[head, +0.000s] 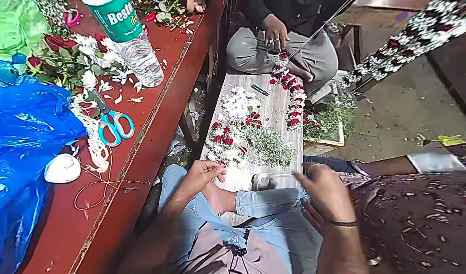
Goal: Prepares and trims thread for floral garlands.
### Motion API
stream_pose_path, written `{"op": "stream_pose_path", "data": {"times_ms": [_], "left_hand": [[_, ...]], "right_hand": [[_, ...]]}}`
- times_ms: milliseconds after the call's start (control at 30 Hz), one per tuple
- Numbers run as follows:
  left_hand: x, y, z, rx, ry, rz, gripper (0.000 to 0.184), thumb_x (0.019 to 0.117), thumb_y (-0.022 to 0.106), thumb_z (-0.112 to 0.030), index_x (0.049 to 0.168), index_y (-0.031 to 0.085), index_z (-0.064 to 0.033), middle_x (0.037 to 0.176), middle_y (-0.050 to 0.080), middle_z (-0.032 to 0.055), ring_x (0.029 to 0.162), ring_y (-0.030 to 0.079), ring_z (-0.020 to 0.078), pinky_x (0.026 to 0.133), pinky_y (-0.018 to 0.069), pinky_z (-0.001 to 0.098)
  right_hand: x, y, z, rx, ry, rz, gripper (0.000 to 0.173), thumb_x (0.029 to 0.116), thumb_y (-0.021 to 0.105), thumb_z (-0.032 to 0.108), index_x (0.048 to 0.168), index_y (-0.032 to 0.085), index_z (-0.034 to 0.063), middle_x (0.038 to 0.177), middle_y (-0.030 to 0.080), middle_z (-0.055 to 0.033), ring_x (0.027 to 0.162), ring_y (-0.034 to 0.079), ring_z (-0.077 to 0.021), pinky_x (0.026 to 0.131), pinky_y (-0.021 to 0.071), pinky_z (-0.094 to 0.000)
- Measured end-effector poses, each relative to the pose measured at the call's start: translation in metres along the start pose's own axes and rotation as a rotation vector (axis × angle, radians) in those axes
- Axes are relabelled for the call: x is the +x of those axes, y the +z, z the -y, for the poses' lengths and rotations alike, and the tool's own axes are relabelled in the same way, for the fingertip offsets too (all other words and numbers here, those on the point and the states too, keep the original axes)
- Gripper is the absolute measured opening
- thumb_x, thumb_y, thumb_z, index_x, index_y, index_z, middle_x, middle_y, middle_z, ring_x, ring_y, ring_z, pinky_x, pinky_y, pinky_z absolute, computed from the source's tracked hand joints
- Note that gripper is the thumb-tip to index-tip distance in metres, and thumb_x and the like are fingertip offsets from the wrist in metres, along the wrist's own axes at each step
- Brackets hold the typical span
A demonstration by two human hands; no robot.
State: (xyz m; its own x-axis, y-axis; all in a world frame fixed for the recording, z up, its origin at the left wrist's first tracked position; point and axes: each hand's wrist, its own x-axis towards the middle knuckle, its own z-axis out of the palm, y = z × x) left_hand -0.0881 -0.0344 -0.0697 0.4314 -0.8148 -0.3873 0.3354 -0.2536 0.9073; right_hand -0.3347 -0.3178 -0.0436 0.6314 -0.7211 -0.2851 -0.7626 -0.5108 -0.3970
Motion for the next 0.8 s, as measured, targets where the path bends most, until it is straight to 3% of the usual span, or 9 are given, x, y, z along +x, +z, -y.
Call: {"op": "stream_pose_path", "data": {"times_ms": [67,133,200,300,367,467,533,667,800], "left_hand": [[-0.001,0.001,-0.009,-0.008,-0.027,0.039,0.023,0.1042,0.055,-0.013,0.1,0.074,-0.0006,0.078,0.072,0.0004,0.051,0.046,-0.0021,0.047,0.0344,0.0169],[-0.002,0.004,-0.015,0.023,-0.018,0.079,0.023,0.1038,0.056,-0.013,0.1,0.075,-0.0005,0.078,0.073,0.0006,0.052,0.048,-0.0017,0.049,0.0368,0.0169],[-0.002,0.006,-0.018,0.06,-0.006,0.103,0.023,0.1038,0.056,-0.013,0.1,0.075,-0.0004,0.079,0.073,0.0011,0.054,0.051,-0.0005,0.05,0.0386,0.0175],[-0.004,0.006,-0.019,0.066,0.015,0.052,0.023,0.1038,0.056,-0.013,0.099,0.075,-0.0001,0.075,0.071,0.0014,0.051,0.047,-0.0001,0.048,0.0365,0.018],[-0.008,0.002,-0.016,0.054,0.018,-0.02,0.023,0.1036,0.057,-0.013,0.101,0.076,-0.0009,0.079,0.073,0.0016,0.051,0.047,-0.0002,0.047,0.0355,0.0182],[-0.01,-0.011,-0.01,0.071,0.032,-0.168,0.024,0.1043,0.055,-0.014,0.103,0.077,-0.0035,0.093,0.076,0.0022,0.058,0.052,0.001,0.052,0.0392,0.0197],[-0.01,-0.024,-0.002,0.099,0.035,-0.331,0.021,0.1027,0.058,-0.013,0.099,0.076,-0.0027,0.085,0.074,0.0024,0.058,0.053,0.0032,0.053,0.0415,0.0209],[-0.014,-0.07,0.013,0.456,-0.003,-0.571,0.017,0.0998,0.064,-0.018,0.094,0.077,-0.0078,0.088,0.075,0.0017,0.079,0.068,0.0101,0.077,0.0572,0.0352],[-0.027,-0.099,0.015,0.738,-0.09,-0.617,0.02,0.0991,0.064,-0.03,0.093,0.078,-0.0163,0.079,0.07,-0.0011,0.074,0.064,0.0122,0.073,0.0529,0.0441]], "right_hand": [[-0.007,0.04,0.018,0.021,-0.177,0.044,0.048,0.0891,0.074,0.044,0.121,0.073,0.0079,0.129,0.066,-0.0205,0.121,0.06,-0.0448,0.095,0.0441,-0.0728],[-0.017,0.069,0.057,0.335,-0.347,0.15,0.045,0.094,0.069,0.039,0.131,0.069,0.013,0.142,0.062,-0.0067,0.135,0.054,-0.0249,0.113,0.0435,-0.0532],[-0.027,0.09,0.096,0.674,-0.458,0.273,0.045,0.0945,0.069,0.027,0.136,0.066,0.0094,0.142,0.062,-0.0046,0.136,0.053,-0.0184,0.116,0.0437,-0.0446],[-0.033,0.109,0.126,0.954,-0.406,0.254,0.02,0.0956,0.07,0.015,0.111,0.074,0.0029,0.101,0.076,-0.0042,0.09,0.071,-0.011,0.083,0.0606,-0.0308],[-0.037,0.112,0.13,1.036,-0.331,0.194,0.01,0.0946,0.071,0.012,0.094,0.076,0.0028,0.078,0.07,-0.0017,0.063,0.06,-0.0061,0.057,0.0506,-0.024],[-0.04,0.098,0.119,1.106,-0.331,0.168,0.008,0.0938,0.07,0.006,0.094,0.076,0.001,0.079,0.073,-0.003,0.067,0.064,-0.0065,0.061,0.0546,-0.0243],[-0.038,0.087,0.102,1.101,-0.308,0.163,0.008,0.0932,0.07,0.006,0.095,0.077,0.001,0.075,0.071,-0.0015,0.062,0.061,-0.0049,0.058,0.0513,-0.0228],[-0.026,0.073,0.044,0.937,-0.174,0.067,0.009,0.0929,0.072,0.012,0.092,0.078,0.0058,0.068,0.066,0.0029,0.053,0.051,-0.0027,0.051,0.0431,-0.021],[-0.018,0.059,-0.002,0.773,-0.072,-0.018,0.011,0.0934,0.072,0.017,0.088,0.078,0.0093,0.065,0.064,0.005,0.051,0.048,-0.0026,0.049,0.0384,-0.0214]]}}
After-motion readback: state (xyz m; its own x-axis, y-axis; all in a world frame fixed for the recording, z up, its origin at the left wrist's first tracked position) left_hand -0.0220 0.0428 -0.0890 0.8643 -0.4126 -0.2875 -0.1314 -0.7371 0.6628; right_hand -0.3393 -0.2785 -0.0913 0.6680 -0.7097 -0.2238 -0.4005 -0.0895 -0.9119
